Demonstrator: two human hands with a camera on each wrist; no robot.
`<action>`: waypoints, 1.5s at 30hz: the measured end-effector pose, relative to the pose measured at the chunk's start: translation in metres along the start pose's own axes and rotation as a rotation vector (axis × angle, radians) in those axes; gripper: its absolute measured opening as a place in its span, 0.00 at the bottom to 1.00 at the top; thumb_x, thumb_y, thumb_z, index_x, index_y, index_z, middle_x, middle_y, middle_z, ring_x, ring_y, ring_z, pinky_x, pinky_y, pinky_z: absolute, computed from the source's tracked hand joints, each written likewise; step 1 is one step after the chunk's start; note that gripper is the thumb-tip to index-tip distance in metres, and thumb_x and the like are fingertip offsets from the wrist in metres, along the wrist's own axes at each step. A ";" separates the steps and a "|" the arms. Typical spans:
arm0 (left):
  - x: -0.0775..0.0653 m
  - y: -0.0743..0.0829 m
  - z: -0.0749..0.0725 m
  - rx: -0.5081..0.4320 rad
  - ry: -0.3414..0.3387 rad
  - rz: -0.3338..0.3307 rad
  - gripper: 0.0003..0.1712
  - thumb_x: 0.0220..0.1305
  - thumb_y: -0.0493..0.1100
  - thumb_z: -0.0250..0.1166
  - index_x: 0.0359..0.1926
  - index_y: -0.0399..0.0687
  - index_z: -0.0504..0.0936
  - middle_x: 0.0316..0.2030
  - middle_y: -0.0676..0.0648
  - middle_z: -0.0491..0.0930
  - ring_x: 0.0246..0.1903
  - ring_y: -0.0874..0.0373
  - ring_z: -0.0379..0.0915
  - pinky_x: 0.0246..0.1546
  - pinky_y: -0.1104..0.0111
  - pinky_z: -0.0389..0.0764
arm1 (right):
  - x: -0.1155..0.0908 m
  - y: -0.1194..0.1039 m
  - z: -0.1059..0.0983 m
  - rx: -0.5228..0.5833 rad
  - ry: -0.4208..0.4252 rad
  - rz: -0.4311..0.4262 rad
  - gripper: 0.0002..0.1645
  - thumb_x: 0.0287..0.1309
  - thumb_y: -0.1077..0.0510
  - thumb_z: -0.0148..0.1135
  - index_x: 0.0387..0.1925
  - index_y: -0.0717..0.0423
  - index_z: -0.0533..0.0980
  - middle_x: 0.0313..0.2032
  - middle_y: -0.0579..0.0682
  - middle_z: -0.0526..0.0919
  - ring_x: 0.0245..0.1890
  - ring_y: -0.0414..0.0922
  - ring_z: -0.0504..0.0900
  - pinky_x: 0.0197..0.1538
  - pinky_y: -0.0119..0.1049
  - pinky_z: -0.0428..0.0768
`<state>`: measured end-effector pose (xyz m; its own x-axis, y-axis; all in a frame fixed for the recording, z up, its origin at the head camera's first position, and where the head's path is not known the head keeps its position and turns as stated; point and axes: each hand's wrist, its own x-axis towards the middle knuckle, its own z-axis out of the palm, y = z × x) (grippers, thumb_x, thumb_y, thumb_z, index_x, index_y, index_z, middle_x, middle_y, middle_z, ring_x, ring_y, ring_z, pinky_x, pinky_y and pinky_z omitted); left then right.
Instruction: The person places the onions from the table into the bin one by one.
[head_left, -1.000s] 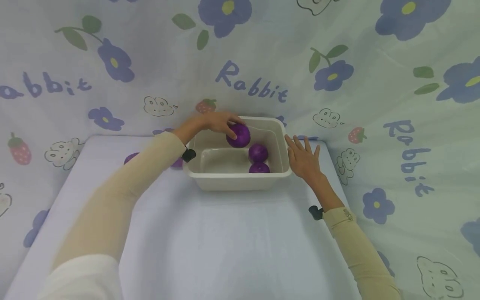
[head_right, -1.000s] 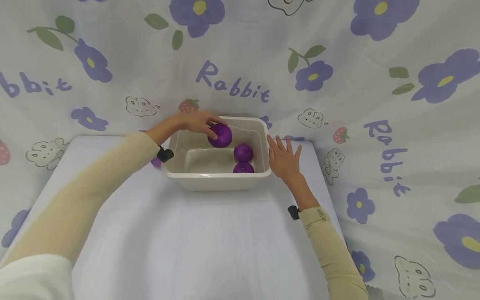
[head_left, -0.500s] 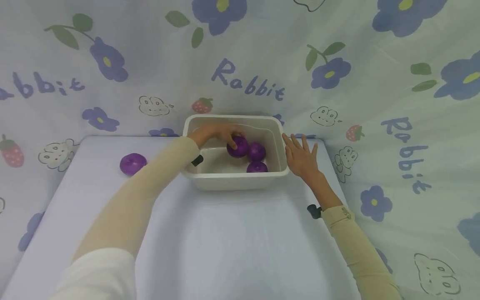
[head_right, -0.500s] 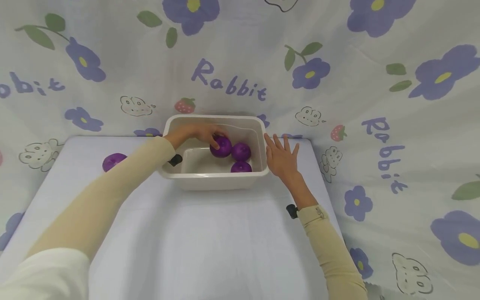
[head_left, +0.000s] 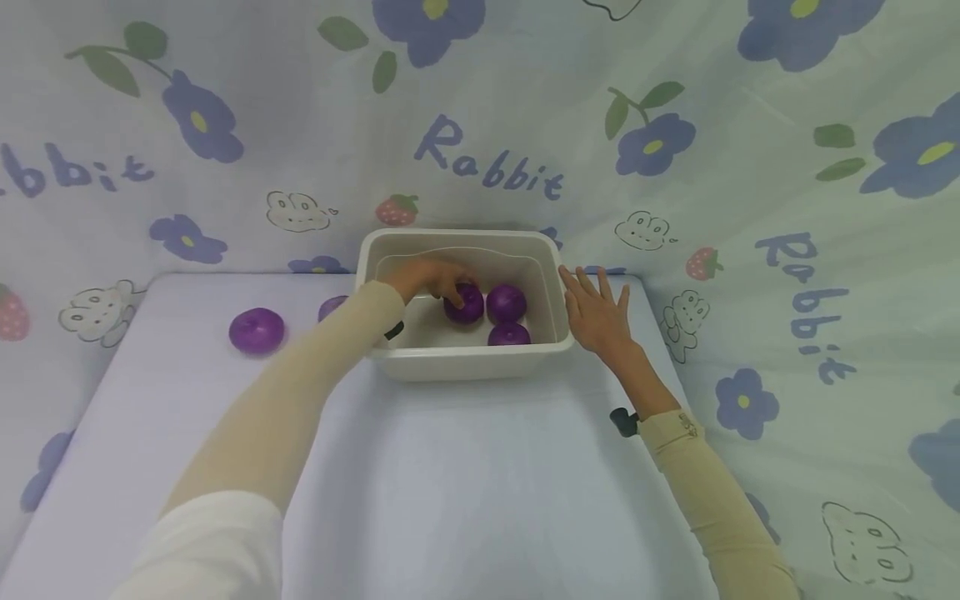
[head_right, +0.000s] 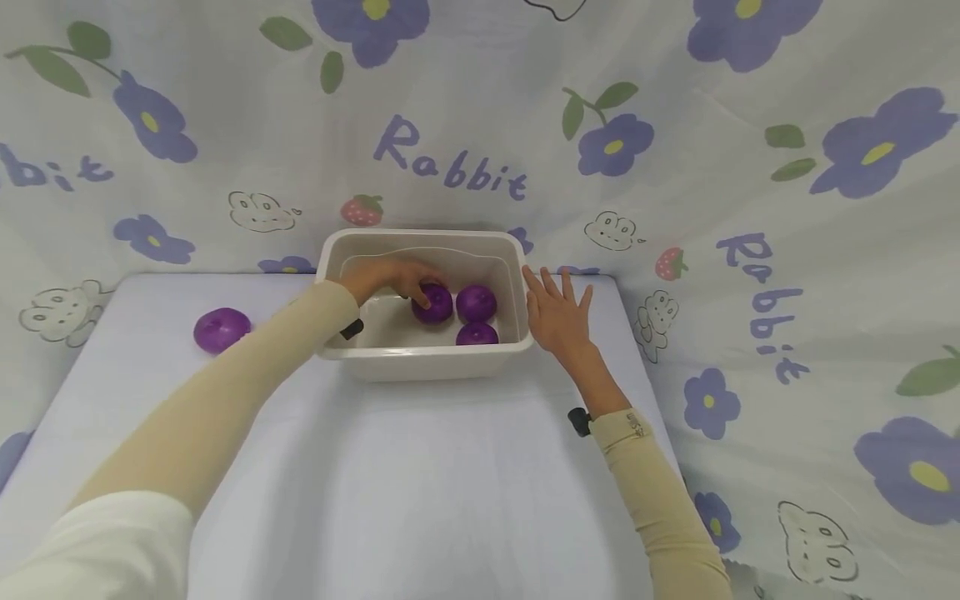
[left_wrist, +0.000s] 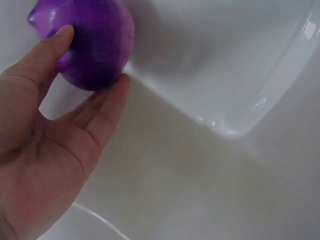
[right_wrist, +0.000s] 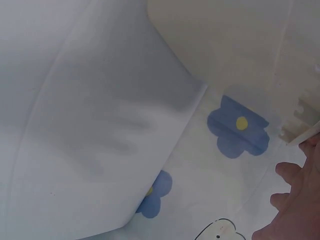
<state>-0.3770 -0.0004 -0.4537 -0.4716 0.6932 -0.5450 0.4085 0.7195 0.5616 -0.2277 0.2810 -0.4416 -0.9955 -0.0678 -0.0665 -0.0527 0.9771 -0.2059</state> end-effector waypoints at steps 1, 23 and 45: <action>0.001 -0.001 0.001 0.000 0.000 -0.002 0.37 0.67 0.35 0.64 0.73 0.39 0.61 0.73 0.34 0.55 0.68 0.38 0.58 0.55 0.51 0.79 | 0.000 0.000 0.000 0.001 -0.001 0.002 0.33 0.78 0.43 0.22 0.80 0.40 0.45 0.78 0.53 0.47 0.76 0.59 0.33 0.68 0.69 0.27; 0.007 -0.003 0.006 -0.059 0.025 -0.105 0.38 0.72 0.38 0.60 0.78 0.51 0.54 0.74 0.38 0.52 0.54 0.38 0.72 0.50 0.49 0.81 | 0.001 0.000 0.001 -0.003 0.004 0.000 0.33 0.78 0.42 0.22 0.80 0.40 0.46 0.78 0.53 0.47 0.76 0.61 0.35 0.68 0.69 0.26; -0.083 0.021 -0.044 -0.229 0.210 0.168 0.38 0.72 0.43 0.62 0.77 0.50 0.56 0.70 0.29 0.59 0.66 0.36 0.63 0.59 0.50 0.75 | -0.001 -0.001 0.000 0.011 -0.013 0.005 0.33 0.78 0.43 0.21 0.80 0.40 0.45 0.78 0.53 0.45 0.77 0.59 0.33 0.68 0.68 0.24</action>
<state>-0.3635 -0.0443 -0.3697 -0.5731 0.7600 -0.3066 0.3190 0.5515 0.7708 -0.2269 0.2805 -0.4417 -0.9946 -0.0659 -0.0797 -0.0472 0.9751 -0.2167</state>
